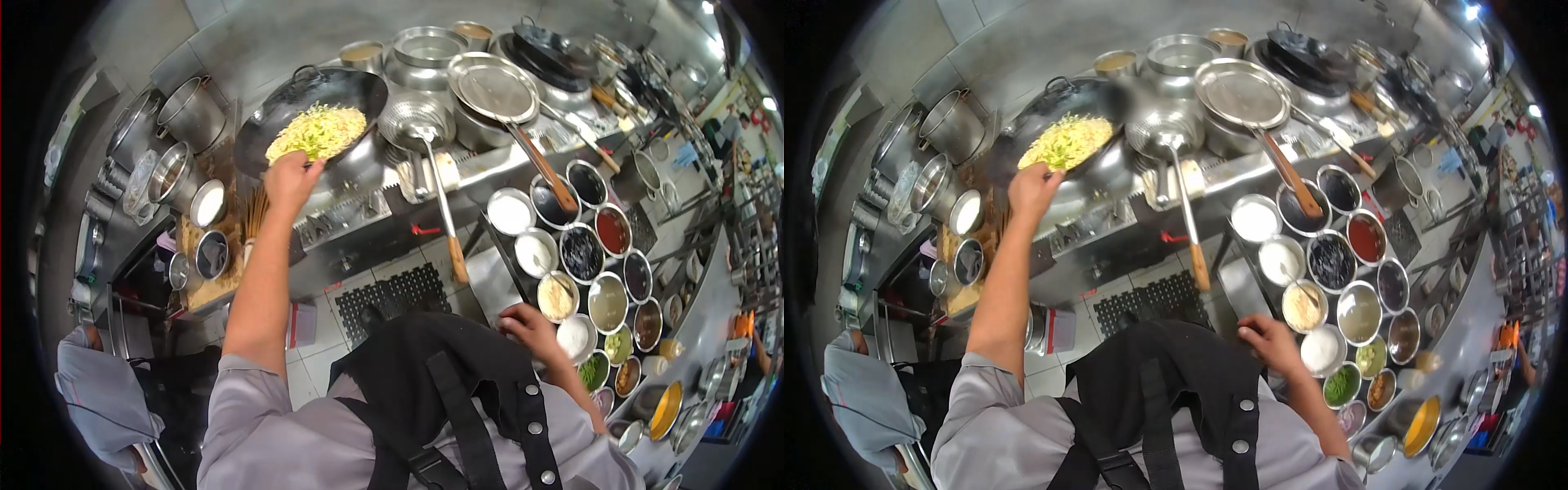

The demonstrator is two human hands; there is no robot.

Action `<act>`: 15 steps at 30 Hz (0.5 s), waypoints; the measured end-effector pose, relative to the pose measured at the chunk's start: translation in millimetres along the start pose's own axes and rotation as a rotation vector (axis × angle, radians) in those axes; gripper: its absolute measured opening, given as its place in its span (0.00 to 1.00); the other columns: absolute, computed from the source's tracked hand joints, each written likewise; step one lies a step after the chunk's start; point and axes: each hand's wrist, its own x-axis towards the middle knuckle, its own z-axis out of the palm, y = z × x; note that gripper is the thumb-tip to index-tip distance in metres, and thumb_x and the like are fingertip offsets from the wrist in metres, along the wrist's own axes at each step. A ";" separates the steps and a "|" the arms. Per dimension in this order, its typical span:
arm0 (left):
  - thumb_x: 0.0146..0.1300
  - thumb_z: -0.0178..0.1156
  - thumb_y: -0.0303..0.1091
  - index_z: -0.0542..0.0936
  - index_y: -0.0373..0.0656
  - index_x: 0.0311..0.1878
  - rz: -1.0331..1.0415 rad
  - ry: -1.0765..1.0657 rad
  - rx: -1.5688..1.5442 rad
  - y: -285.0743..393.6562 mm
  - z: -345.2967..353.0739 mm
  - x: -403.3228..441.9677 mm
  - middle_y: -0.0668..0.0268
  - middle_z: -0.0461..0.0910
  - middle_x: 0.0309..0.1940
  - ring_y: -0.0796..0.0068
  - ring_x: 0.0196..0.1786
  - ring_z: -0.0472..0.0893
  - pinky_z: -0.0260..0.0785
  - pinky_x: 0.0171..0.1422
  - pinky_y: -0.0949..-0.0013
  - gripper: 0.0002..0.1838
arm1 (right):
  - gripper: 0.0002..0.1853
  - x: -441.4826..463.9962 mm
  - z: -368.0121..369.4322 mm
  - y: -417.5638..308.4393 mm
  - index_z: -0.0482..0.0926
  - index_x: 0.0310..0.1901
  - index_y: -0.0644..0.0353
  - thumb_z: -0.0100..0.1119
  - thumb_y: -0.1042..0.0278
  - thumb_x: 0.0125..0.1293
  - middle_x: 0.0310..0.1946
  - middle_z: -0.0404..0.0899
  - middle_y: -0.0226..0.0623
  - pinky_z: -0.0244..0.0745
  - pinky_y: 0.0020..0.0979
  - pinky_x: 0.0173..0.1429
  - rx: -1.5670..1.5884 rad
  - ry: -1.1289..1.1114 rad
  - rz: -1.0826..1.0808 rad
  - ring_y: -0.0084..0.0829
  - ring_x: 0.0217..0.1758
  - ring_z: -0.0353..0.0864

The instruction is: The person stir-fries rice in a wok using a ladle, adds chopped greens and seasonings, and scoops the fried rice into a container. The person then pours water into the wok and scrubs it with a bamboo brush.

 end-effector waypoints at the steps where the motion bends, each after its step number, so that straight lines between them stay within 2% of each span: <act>1: 0.59 0.71 0.50 0.80 0.41 0.28 0.043 0.004 0.000 -8.7 13.0 8.3 0.53 0.81 0.29 0.46 0.36 0.81 0.72 0.43 0.47 0.20 | 0.11 28.6 22.3 32.8 0.82 0.52 0.62 0.65 0.65 0.74 0.39 0.86 0.32 0.78 0.26 0.45 -0.020 0.043 0.054 0.21 0.40 0.83; 2: 0.60 0.71 0.48 0.81 0.41 0.31 0.084 0.005 0.004 -17.3 26.8 13.3 0.54 0.83 0.33 0.48 0.40 0.81 0.72 0.47 0.48 0.19 | 0.11 50.2 38.2 62.3 0.82 0.51 0.61 0.66 0.65 0.74 0.39 0.87 0.35 0.79 0.26 0.46 0.123 0.052 0.089 0.22 0.41 0.84; 4: 0.62 0.70 0.45 0.81 0.40 0.40 0.171 0.094 0.017 -35.6 60.4 14.8 0.56 0.82 0.40 0.49 0.46 0.79 0.69 0.55 0.48 0.17 | 0.11 80.5 57.3 72.0 0.80 0.51 0.60 0.63 0.64 0.75 0.39 0.85 0.37 0.82 0.30 0.44 0.316 0.111 0.310 0.27 0.40 0.85; 5: 0.63 0.70 0.45 0.81 0.41 0.43 0.145 0.042 -0.013 -45.7 70.9 23.6 0.57 0.82 0.42 0.50 0.49 0.78 0.68 0.57 0.47 0.17 | 0.11 98.5 61.9 76.4 0.80 0.51 0.60 0.63 0.64 0.75 0.39 0.85 0.37 0.82 0.30 0.44 0.317 0.109 0.302 0.27 0.40 0.85; 6: 0.63 0.69 0.44 0.80 0.41 0.47 0.122 -0.011 -0.045 -54.4 78.7 34.1 0.57 0.81 0.44 0.50 0.51 0.78 0.67 0.59 0.47 0.18 | 0.11 115.5 61.9 82.6 0.78 0.52 0.59 0.61 0.63 0.75 0.39 0.84 0.37 0.83 0.32 0.43 0.482 0.193 0.418 0.29 0.39 0.85; 7: 0.66 0.67 0.46 0.81 0.40 0.41 0.160 0.027 -0.059 -60.8 83.8 44.3 0.55 0.83 0.39 0.48 0.46 0.80 0.70 0.54 0.47 0.16 | 0.11 134.2 59.4 90.9 0.77 0.53 0.57 0.60 0.61 0.76 0.39 0.83 0.37 0.84 0.34 0.41 0.645 0.276 0.535 0.32 0.38 0.85; 8: 0.66 0.67 0.46 0.81 0.40 0.41 0.157 0.029 -0.058 -66.6 85.0 56.3 0.55 0.83 0.39 0.48 0.46 0.80 0.70 0.54 0.47 0.16 | 0.11 158.3 55.6 103.1 0.74 0.54 0.55 0.56 0.61 0.77 0.39 0.81 0.36 0.84 0.37 0.38 0.503 0.295 0.537 0.34 0.36 0.84; 10: 0.70 0.63 0.48 0.81 0.40 0.34 0.056 -0.189 -0.105 -76.3 83.1 79.2 0.50 0.83 0.33 0.44 0.40 0.81 0.72 0.49 0.46 0.19 | 0.13 198.2 56.1 90.0 0.77 0.54 0.56 0.59 0.59 0.75 0.37 0.82 0.36 0.82 0.36 0.37 0.340 0.277 0.497 0.32 0.36 0.84; 11: 0.71 0.61 0.48 0.79 0.40 0.28 0.052 -0.106 -0.137 -76.9 85.9 79.8 0.49 0.81 0.27 0.42 0.33 0.81 0.72 0.44 0.44 0.21 | 0.13 221.7 55.2 90.4 0.77 0.54 0.56 0.59 0.59 0.75 0.37 0.82 0.36 0.82 0.36 0.37 0.334 0.263 0.499 0.32 0.36 0.84; 13: 0.71 0.61 0.48 0.78 0.40 0.28 0.057 -0.091 -0.124 -78.6 87.3 78.1 0.49 0.81 0.27 0.42 0.33 0.81 0.72 0.43 0.44 0.21 | 0.15 276.4 56.1 100.8 0.81 0.53 0.57 0.63 0.58 0.73 0.35 0.83 0.36 0.80 0.33 0.38 0.107 0.089 0.405 0.29 0.36 0.84; 14: 0.71 0.61 0.47 0.78 0.41 0.27 0.076 -0.076 -0.119 -79.0 88.1 78.4 0.50 0.81 0.26 0.42 0.33 0.80 0.71 0.43 0.43 0.21 | 0.12 306.2 55.9 122.0 0.78 0.51 0.61 0.60 0.63 0.74 0.33 0.82 0.35 0.84 0.33 0.41 0.080 -0.022 0.236 0.31 0.34 0.84; 15: 0.71 0.61 0.47 0.79 0.42 0.27 0.090 -0.046 -0.083 -80.2 92.2 78.5 0.53 0.82 0.25 0.45 0.33 0.82 0.72 0.44 0.46 0.20 | 0.15 329.5 57.3 118.5 0.78 0.55 0.63 0.62 0.63 0.73 0.33 0.83 0.35 0.83 0.33 0.41 -0.164 -0.109 0.193 0.31 0.33 0.84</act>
